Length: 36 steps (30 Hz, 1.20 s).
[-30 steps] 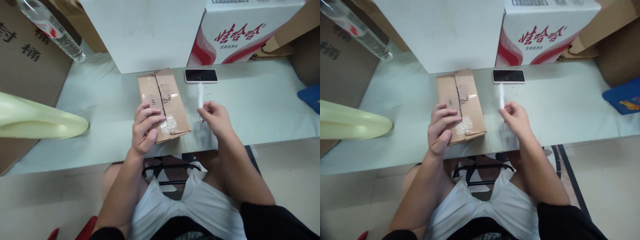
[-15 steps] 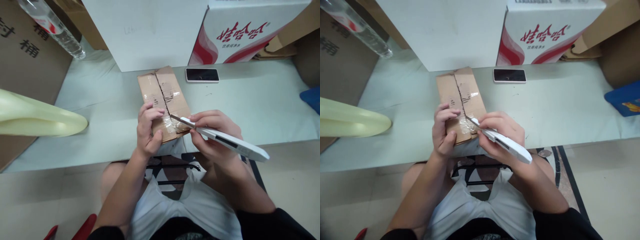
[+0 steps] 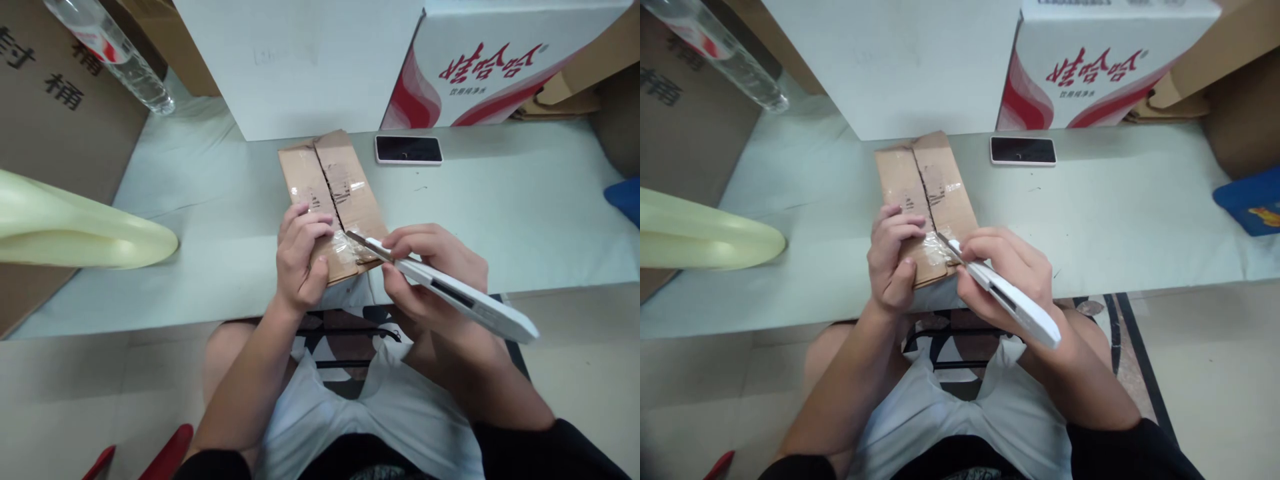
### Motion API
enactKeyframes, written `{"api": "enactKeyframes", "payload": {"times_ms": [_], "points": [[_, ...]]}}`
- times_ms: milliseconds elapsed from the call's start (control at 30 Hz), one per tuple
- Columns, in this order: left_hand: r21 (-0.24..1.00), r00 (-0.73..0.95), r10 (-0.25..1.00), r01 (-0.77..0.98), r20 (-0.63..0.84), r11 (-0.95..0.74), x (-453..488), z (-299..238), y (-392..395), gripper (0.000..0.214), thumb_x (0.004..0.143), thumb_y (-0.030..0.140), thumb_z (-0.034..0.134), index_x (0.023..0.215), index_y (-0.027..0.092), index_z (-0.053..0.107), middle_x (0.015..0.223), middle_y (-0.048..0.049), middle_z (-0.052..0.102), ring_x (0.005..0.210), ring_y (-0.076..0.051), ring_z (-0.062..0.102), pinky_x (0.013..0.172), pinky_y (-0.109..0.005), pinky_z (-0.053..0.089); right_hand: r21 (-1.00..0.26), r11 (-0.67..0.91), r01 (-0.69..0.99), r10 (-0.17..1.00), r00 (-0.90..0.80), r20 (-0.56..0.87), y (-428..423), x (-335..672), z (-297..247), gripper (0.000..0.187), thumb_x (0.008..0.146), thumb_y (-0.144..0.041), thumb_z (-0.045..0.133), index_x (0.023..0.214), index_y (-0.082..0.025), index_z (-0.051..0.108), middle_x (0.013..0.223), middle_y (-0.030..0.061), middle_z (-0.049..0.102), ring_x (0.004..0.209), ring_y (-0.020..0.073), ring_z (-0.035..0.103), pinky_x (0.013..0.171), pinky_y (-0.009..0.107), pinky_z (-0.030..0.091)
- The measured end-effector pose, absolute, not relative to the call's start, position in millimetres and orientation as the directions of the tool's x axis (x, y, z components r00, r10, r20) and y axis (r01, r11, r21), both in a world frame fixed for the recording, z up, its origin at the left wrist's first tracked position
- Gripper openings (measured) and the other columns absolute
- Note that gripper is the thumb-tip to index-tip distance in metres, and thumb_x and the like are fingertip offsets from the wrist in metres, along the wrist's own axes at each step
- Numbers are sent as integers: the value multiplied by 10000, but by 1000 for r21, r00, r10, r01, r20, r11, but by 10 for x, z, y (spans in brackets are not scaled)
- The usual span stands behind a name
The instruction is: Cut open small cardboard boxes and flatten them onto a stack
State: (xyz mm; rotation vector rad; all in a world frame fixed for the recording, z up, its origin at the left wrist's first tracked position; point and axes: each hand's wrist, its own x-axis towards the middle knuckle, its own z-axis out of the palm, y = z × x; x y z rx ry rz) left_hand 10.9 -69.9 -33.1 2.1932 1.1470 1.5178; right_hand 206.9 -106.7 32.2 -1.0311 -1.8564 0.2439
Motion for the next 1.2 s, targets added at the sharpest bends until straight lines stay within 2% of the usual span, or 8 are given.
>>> {"api": "enactKeyframes", "payload": {"times_ms": [133,367,600,833,1000,1200], "points": [[588,146,711,462,688,-664,116,-320,-703,247,913,353,419,1033,249,609,1122,-66,737,1104,-282,667,1197,-587,411,-559,617,554,751,-201,629,-1097,2096,379,153,844,-117,639,882,-261,607,831,7,740,758,178,742,687,316,626],[590,125,705,457,698,-665,135,-338,-698,241,914,353,430,1036,249,610,1124,-67,735,1123,-286,665,1193,-594,417,-583,593,556,718,-37,695,-1070,2048,294,151,851,-151,679,893,-271,598,842,11,755,780,189,751,720,347,637],[588,122,695,441,709,-678,137,-349,-696,244,920,349,432,1037,240,617,1126,-77,737,1152,-293,662,1186,-588,424,-544,623,562,732,-172,659,-1043,2054,238,152,874,-145,678,954,-248,601,899,23,762,826,172,758,745,308,634],[582,125,682,426,720,-693,143,-338,-696,227,898,305,454,1033,234,622,1111,-72,737,1132,-279,663,1189,-561,423,-519,643,563,707,-178,684,-1050,2053,250,158,847,-135,668,950,-234,599,883,21,754,799,166,749,722,290,622],[592,112,690,428,715,-683,138,-349,-698,238,906,326,456,1038,232,630,1121,-80,735,1185,-304,645,1183,-580,419,-551,605,575,749,-176,639,-1057,2054,276,130,866,-139,662,930,-228,593,884,18,756,809,152,752,745,270,621],[583,113,677,419,727,-696,150,-350,-687,239,915,331,448,1034,238,633,1105,-67,735,1118,-281,664,1187,-564,421,-550,592,589,768,-203,608,-1060,2048,298,105,886,-137,616,928,-232,596,859,8,750,789,149,746,728,271,617]]}}
